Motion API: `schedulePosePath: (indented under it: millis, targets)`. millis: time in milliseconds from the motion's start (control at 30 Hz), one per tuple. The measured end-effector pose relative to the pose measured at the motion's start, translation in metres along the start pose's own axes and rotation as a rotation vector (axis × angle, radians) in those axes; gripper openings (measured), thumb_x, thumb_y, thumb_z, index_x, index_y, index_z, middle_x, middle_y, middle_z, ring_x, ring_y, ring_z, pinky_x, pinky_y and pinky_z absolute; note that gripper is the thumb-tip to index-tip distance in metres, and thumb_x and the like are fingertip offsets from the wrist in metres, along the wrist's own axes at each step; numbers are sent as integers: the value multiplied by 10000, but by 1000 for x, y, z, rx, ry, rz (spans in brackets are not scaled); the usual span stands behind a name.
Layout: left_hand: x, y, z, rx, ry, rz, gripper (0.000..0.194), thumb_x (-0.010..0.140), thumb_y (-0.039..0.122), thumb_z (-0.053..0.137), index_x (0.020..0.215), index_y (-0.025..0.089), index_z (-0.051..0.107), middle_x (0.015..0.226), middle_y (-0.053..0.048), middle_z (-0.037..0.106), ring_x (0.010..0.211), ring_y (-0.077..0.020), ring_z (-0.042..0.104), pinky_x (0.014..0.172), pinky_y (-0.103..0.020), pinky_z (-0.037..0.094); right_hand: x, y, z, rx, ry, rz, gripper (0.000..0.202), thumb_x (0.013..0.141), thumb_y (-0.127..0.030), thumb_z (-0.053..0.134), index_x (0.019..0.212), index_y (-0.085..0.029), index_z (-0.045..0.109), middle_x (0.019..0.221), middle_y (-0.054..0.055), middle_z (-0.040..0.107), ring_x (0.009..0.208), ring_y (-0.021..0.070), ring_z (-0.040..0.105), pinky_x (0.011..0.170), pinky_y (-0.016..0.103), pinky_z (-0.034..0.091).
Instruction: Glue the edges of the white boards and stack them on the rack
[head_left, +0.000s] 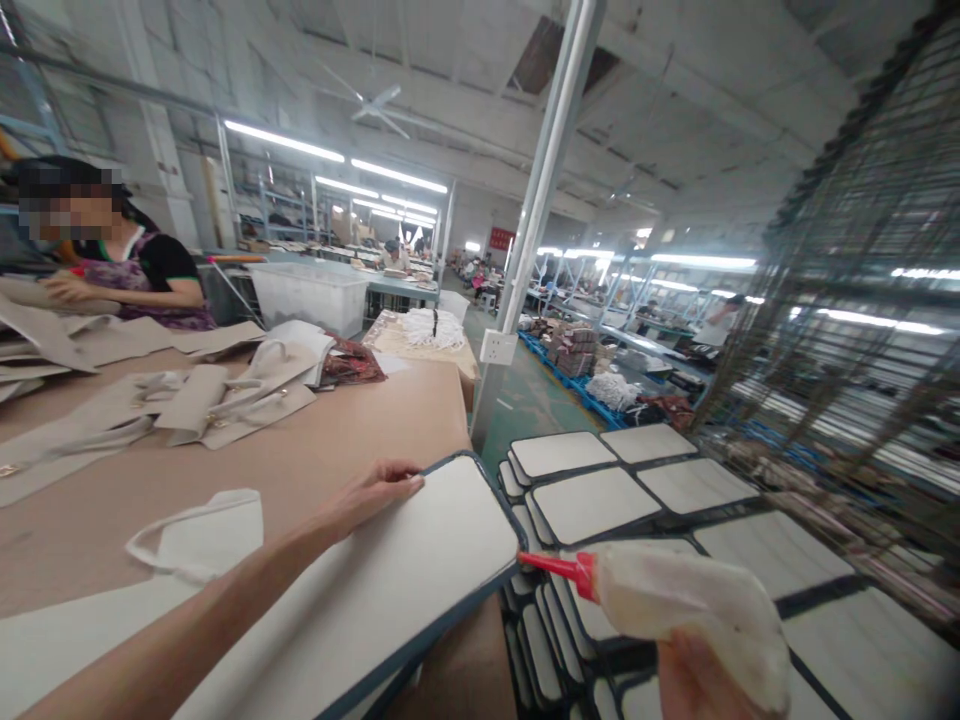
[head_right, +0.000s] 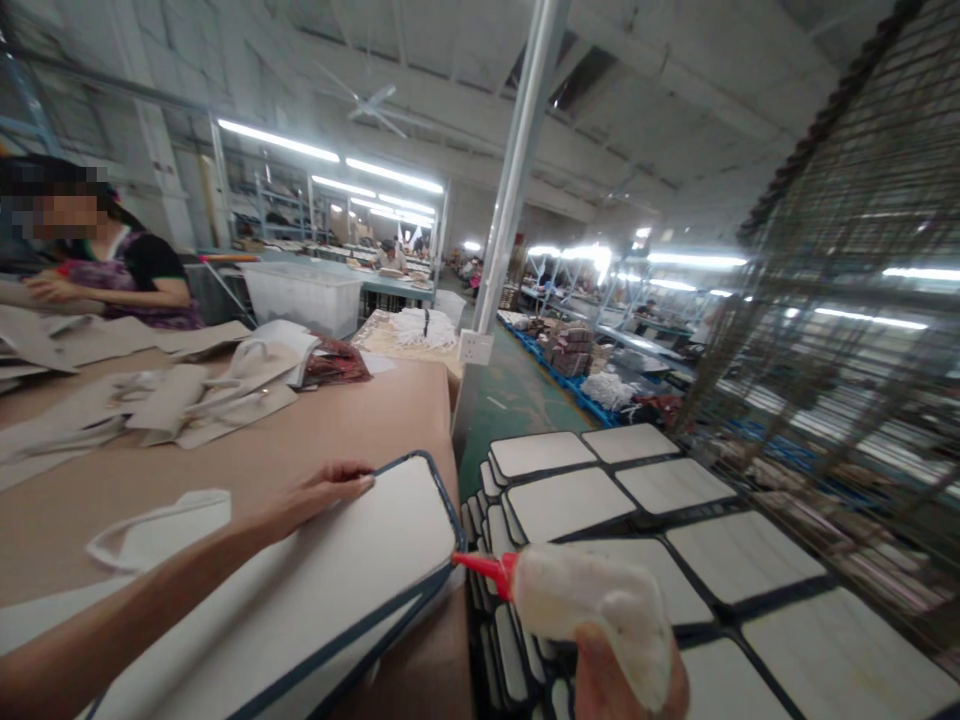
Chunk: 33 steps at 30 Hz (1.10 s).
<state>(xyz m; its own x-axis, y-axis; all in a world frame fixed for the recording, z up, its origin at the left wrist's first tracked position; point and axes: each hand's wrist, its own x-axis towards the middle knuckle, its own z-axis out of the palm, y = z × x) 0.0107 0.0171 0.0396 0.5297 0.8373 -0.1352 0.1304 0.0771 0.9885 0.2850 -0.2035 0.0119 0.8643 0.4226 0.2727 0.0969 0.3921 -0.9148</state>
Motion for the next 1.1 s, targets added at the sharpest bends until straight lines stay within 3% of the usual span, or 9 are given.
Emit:
schedulePosePath:
  millis: [200,333,600,733,967,1100]
  targets:
    - [-2,-19,5,-79,41,-36,525,613,590,746,902,171,615,724,13,666,578,-139,579,505,-217,402,12,0,11,205,-25,-14,397,475,-161,880,820,-189,685,695,13,703,643,152,647,584,181,546]
    - [-11,-17,11,-140,46,-39,567,575,629,747,874,190,549,687,39,640,563,-124,553,495,-208,397,10,-4,23,219,-45,13,420,493,-199,877,873,-178,698,786,50,729,693,168,667,620,205,556]
    - [-16,-24,5,-77,-34,-46,570,646,680,681,901,199,513,672,53,588,583,-118,524,504,-203,379,15,-19,44,244,2,-40,406,466,-211,877,821,-207,680,740,-29,692,713,117,633,666,152,525]
    - [-16,-29,1,-87,-15,-47,548,647,665,688,880,198,521,685,53,574,605,-125,527,513,-211,387,14,-15,43,264,-69,-11,381,496,-214,869,823,-213,675,696,-17,677,760,142,636,715,193,536]
    - [-17,-28,4,-168,-6,-103,607,589,660,724,931,211,501,685,58,583,594,-131,550,511,-220,421,5,2,34,136,-123,13,347,572,-276,833,880,-192,698,800,29,722,736,156,652,661,195,536]
    - [-15,-26,3,-193,-13,-114,622,576,655,738,934,222,473,667,67,584,572,-127,557,504,-219,425,2,3,33,206,-158,83,343,532,-259,847,835,-213,692,756,18,719,695,165,647,623,220,538]
